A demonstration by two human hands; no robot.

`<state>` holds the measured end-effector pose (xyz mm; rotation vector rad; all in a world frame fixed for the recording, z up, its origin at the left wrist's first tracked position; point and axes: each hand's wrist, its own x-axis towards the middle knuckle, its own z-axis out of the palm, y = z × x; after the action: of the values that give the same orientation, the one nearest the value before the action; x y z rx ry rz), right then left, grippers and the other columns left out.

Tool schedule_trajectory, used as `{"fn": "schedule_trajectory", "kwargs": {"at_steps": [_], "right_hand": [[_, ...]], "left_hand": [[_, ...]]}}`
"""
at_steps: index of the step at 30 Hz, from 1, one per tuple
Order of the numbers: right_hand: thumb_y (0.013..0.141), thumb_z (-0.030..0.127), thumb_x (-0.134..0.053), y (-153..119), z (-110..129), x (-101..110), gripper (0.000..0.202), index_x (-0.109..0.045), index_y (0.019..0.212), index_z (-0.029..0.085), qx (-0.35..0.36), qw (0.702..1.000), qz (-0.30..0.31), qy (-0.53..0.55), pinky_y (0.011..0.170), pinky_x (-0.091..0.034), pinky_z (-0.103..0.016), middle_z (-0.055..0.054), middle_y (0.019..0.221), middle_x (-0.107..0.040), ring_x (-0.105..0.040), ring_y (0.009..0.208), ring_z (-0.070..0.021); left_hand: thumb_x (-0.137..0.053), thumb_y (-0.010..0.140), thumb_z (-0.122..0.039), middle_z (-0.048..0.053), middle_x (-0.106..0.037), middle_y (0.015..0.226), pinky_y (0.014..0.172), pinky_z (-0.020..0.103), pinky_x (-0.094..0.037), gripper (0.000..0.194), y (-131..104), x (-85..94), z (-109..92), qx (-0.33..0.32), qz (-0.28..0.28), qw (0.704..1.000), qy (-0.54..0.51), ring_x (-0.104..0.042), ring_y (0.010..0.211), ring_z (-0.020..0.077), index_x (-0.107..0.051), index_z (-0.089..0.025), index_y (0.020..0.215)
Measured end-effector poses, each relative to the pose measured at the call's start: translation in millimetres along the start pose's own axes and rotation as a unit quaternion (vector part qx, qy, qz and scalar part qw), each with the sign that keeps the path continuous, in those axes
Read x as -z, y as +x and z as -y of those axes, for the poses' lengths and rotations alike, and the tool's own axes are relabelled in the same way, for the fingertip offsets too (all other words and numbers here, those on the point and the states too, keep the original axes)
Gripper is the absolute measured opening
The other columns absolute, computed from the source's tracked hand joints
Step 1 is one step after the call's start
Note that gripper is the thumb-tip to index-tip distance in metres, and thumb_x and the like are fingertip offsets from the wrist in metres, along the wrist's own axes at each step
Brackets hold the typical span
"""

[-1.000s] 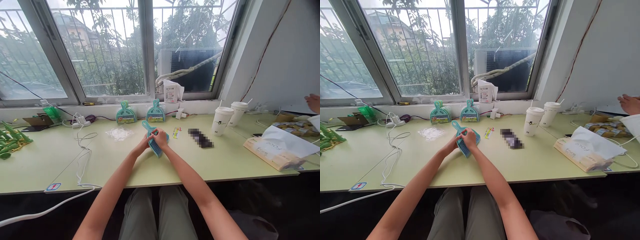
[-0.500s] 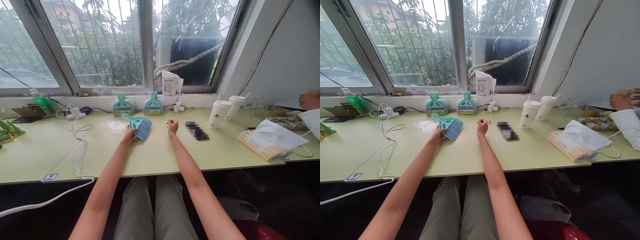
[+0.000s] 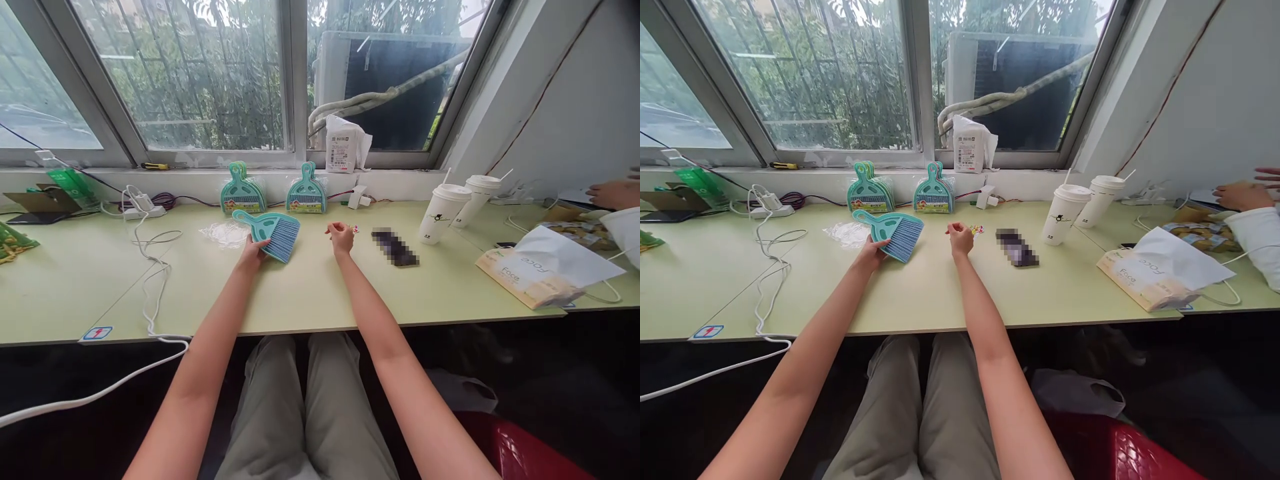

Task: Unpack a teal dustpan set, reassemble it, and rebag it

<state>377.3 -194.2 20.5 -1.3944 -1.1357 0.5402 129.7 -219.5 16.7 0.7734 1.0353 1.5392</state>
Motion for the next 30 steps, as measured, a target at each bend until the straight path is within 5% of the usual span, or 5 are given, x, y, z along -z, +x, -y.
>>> {"fn": "schedule_trajectory", "kwargs": {"at_steps": [8,13,15,23,30], "right_hand": [[0.090,0.049,-0.046,10.6,-9.0,5.5,0.039,-0.069,0.085,0.019,0.004,0.999,0.051,-0.005,0.065,-0.050,-0.024,-0.004,0.083,-0.074,-0.064,0.062,-0.0128],[0.090,0.024,-0.051,14.4,-19.9,20.2,0.023,-0.069,0.103,0.019,0.016,0.972,0.000,-0.234,0.101,-0.041,-0.044,-0.013,0.124,-0.065,-0.054,0.122,-0.0267],[0.086,0.016,-0.055,14.7,-22.6,20.8,0.027,-0.069,0.109,0.019,0.014,0.953,0.057,-0.297,0.110,-0.028,-0.054,-0.014,0.133,-0.059,-0.042,0.135,-0.0299],[0.075,-0.002,-0.047,16.3,-3.9,32.6,0.051,-0.074,0.103,0.031,0.055,0.917,0.283,-0.275,0.108,0.012,-0.070,-0.001,0.123,-0.067,-0.046,0.132,-0.0267],[0.089,0.016,-0.051,6.6,-8.9,23.2,0.043,-0.061,0.128,0.030,0.081,0.910,0.209,-0.349,0.111,0.002,-0.069,-0.008,0.147,-0.048,-0.033,0.140,-0.0293]], "left_hand": [[-0.067,0.064,0.001,0.001,-0.062,0.099,0.068,0.028,-0.058,0.067,0.4,-2.4,3.0,-0.003,0.014,1.000,-0.009,-0.063,0.075,0.0129,-0.050,-0.033,0.119],[-0.067,0.063,0.000,0.000,-0.062,0.094,0.063,0.026,-0.057,0.066,1.8,-2.2,3.6,0.002,-0.002,1.000,0.006,-0.061,0.071,0.0122,-0.051,-0.032,0.118],[-0.067,0.063,0.000,0.000,-0.062,0.094,0.063,0.025,-0.057,0.062,2.9,-1.8,3.9,0.005,-0.007,1.000,0.011,-0.062,0.072,0.0126,-0.053,-0.031,0.115],[-0.068,0.064,-0.001,0.001,-0.062,0.094,0.063,0.028,-0.057,0.060,1.9,-0.1,-0.3,0.002,-0.014,1.000,0.019,-0.062,0.070,0.0132,-0.052,-0.030,0.114],[-0.065,0.067,0.000,0.001,-0.062,0.095,0.063,0.029,-0.057,0.062,-1.7,-0.5,-4.2,0.009,-0.043,0.999,0.024,-0.062,0.072,0.0146,-0.051,-0.032,0.118]]}}
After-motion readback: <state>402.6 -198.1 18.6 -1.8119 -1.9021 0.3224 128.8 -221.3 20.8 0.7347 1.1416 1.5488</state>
